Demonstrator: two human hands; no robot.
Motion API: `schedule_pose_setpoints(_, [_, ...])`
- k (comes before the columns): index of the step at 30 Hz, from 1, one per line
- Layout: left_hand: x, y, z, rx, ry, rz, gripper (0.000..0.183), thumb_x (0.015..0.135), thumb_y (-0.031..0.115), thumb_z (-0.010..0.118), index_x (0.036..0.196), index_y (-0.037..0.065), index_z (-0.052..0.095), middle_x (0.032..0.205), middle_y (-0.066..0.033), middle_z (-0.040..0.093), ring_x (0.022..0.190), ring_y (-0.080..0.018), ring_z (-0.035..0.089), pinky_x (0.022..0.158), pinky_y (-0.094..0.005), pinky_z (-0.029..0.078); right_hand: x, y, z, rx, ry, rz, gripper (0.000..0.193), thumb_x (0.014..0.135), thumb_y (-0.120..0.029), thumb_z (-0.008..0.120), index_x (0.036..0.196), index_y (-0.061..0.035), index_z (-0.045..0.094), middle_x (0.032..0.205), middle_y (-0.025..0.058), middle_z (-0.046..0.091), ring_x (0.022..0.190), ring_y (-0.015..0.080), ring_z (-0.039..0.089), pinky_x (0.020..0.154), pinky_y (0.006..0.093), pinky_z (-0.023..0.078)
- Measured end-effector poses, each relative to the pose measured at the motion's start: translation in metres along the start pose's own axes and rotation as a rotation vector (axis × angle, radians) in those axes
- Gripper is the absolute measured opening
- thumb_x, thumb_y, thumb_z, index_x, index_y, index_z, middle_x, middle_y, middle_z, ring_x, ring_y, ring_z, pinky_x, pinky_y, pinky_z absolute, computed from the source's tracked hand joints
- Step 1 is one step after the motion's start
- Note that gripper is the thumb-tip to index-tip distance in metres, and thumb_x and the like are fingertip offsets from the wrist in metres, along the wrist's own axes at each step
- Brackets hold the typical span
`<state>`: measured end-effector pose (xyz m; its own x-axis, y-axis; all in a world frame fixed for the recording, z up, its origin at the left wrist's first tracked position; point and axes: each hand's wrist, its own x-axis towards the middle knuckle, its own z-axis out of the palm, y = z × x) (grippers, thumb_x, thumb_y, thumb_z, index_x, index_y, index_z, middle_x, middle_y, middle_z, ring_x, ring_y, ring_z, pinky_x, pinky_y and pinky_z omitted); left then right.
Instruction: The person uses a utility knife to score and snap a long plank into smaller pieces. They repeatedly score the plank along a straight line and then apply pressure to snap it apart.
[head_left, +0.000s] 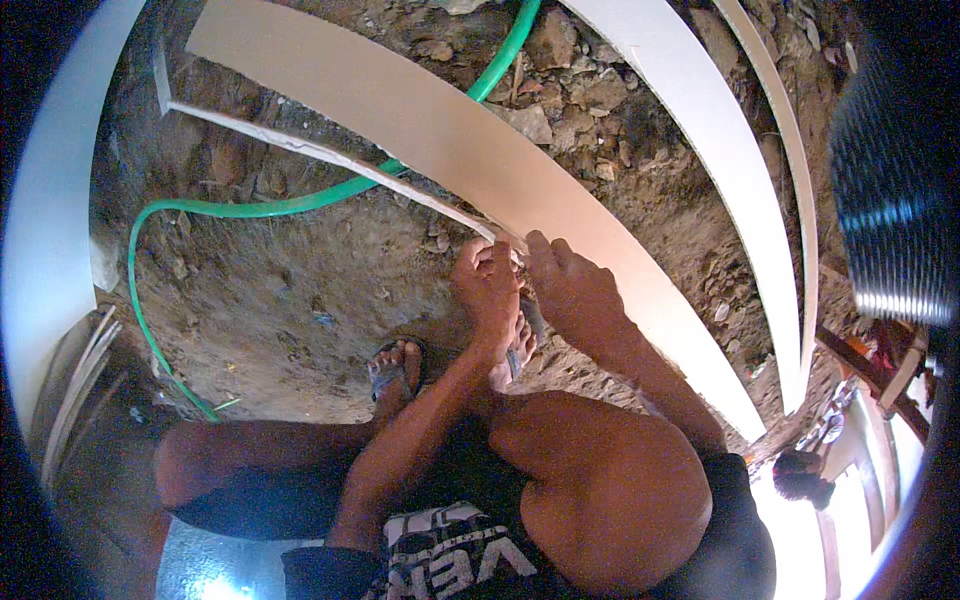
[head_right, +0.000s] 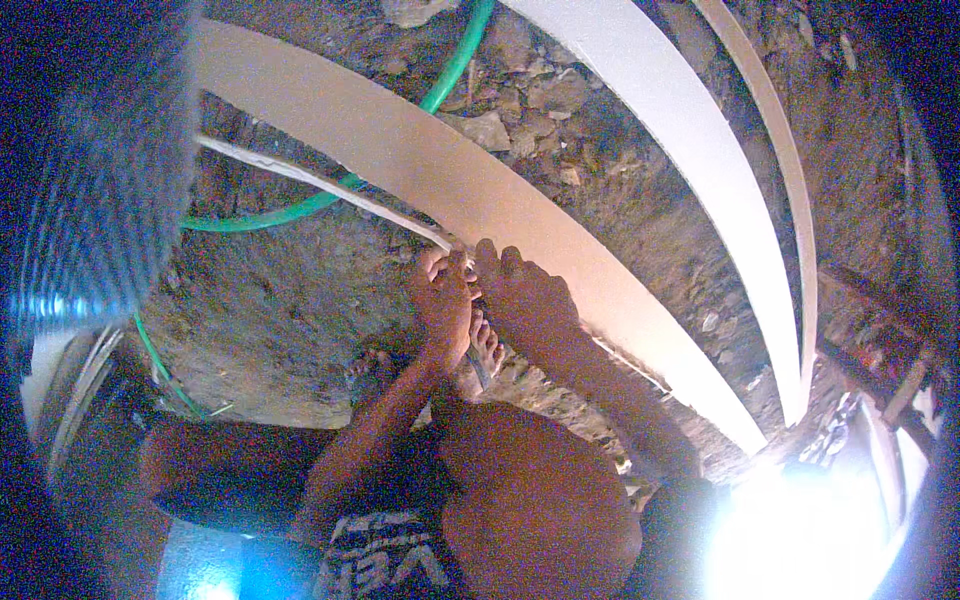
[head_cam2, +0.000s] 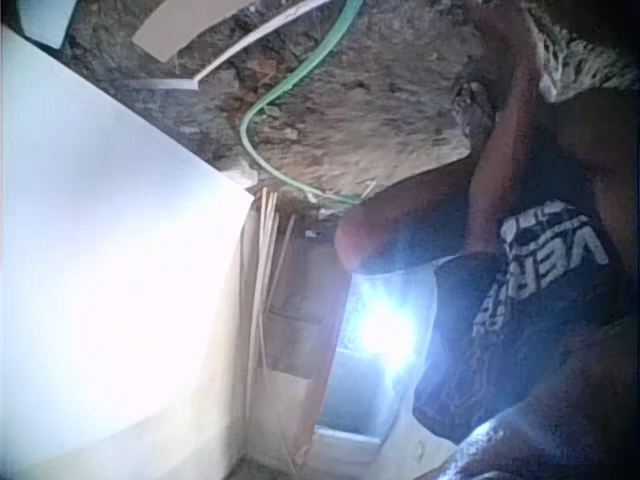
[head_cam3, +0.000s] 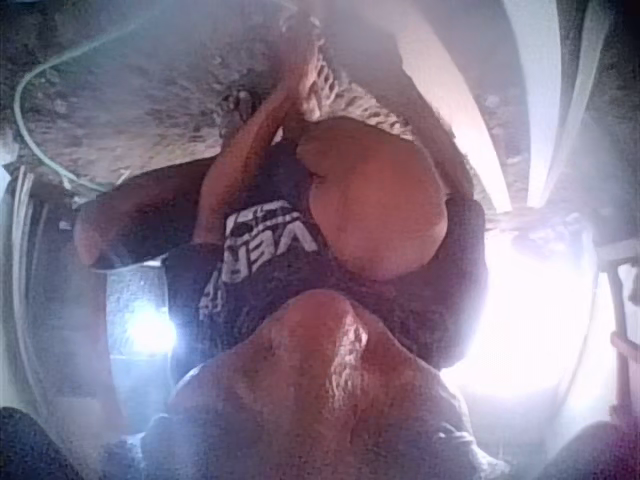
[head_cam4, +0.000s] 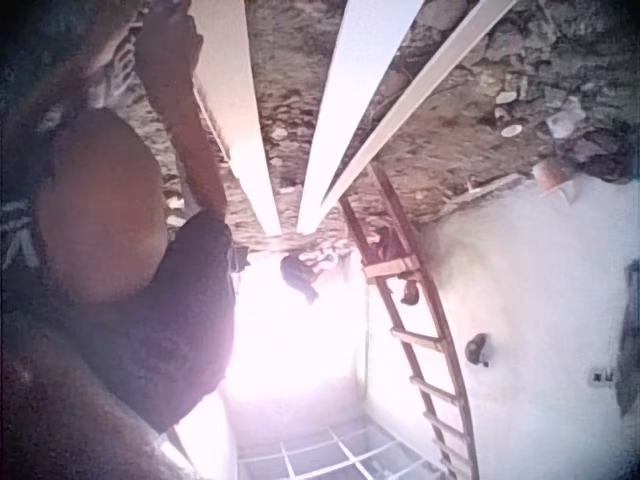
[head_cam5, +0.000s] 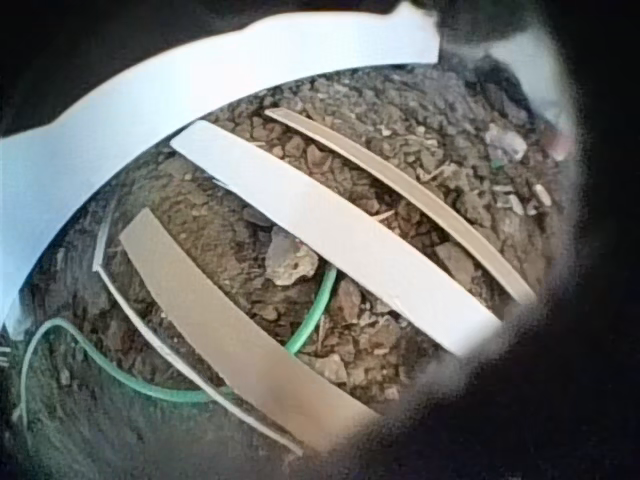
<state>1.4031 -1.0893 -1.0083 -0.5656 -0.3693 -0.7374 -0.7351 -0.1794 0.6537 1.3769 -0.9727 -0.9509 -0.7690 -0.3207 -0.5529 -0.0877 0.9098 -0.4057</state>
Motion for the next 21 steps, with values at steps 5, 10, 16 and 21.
schedule_pose_setpoints(5, [-0.009,-0.012,-0.004,0.013,0.036,0.046,0.021,0.095,0.016,0.063,0.104,0.000,0.055,0.088,-0.0098,0.061,0.078,-0.0147,0.057,0.062,-0.0312,0.047,0.013,-0.030,-0.009,-0.143,-0.016,0.034,0.033,0.092,-0.015,0.057,0.119,0.0003,0.045,0.090,0.0161,0.062,0.073,0.0313,0.070,0.053,0.0420,0.058])
schedule_pose_setpoints(10, [0.010,0.002,-0.021,0.115,0.255,0.253,0.034,0.090,0.014,0.066,0.116,0.001,0.050,0.118,-0.0152,0.052,0.109,-0.0218,0.048,0.089,-0.0387,0.041,0.023,-0.052,-0.014,-0.311,-0.023,0.085,0.034,0.091,-0.015,0.058,0.118,0.0008,0.045,0.088,0.0165,0.062,0.071,0.0306,0.070,0.053,0.0404,0.058])
schedule_pose_setpoints(16, [0.088,0.102,-0.037,0.833,0.083,1.100,0.055,0.079,0.022,0.077,0.129,0.010,0.057,0.138,-0.0166,0.042,0.124,-0.0397,0.038,0.097,-0.0558,0.037,0.018,-0.054,-0.007,-0.331,-0.126,0.207,0.028,0.096,-0.017,0.050,0.120,-0.0030,0.046,0.091,0.0167,0.064,0.073,0.0324,0.071,0.057,0.0432,0.059])
schedule_pose_setpoints(21, [0.125,0.124,-0.029,1.029,-0.039,1.053,0.059,0.080,0.022,0.076,0.135,0.018,0.057,0.142,-0.0140,0.040,0.128,-0.0408,0.035,0.101,-0.0577,0.035,0.002,-0.064,-0.021,-0.300,-0.178,0.311,0.020,0.098,-0.017,0.047,0.111,-0.0029,0.047,0.086,0.0213,0.065,0.074,0.0403,0.069,0.061,0.0494,0.057])
